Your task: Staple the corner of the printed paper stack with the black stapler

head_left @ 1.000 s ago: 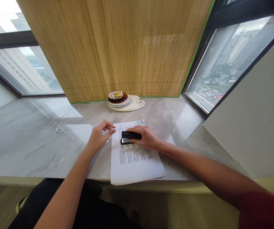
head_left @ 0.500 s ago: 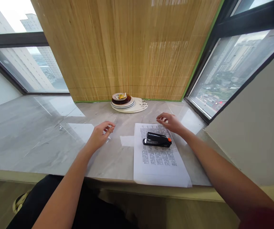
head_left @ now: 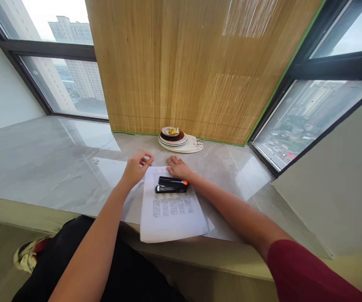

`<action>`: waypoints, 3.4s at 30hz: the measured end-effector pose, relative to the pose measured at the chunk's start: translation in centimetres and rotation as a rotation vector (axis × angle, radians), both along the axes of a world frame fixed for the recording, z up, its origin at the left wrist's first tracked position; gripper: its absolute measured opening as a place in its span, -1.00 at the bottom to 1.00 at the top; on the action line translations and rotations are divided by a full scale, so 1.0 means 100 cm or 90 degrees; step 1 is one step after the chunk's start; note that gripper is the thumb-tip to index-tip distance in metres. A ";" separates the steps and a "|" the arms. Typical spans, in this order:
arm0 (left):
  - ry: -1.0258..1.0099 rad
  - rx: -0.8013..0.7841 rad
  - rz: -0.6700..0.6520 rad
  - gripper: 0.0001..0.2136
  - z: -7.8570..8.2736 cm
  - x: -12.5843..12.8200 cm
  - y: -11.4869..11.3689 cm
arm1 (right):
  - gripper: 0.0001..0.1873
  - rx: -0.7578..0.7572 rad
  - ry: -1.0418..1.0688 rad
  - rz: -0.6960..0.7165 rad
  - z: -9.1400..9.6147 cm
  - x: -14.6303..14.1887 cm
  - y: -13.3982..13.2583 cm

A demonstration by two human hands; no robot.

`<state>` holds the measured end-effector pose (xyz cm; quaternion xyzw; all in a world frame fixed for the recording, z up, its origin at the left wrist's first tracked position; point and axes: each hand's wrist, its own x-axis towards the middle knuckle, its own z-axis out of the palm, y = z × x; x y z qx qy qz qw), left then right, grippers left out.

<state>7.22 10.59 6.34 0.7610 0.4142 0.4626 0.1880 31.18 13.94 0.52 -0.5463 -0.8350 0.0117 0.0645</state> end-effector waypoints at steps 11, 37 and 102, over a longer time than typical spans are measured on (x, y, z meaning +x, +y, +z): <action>-0.022 0.010 0.036 -0.73 -0.006 -0.014 0.011 | -0.56 -0.028 0.108 0.336 0.007 -0.055 0.024; 0.408 -0.062 -0.220 -0.68 -0.038 0.016 0.002 | -0.63 -0.040 0.406 0.154 0.062 0.081 -0.088; 0.393 -0.059 -0.418 -0.32 -0.043 0.097 -0.074 | -0.39 -0.136 0.152 -0.092 0.064 0.092 -0.135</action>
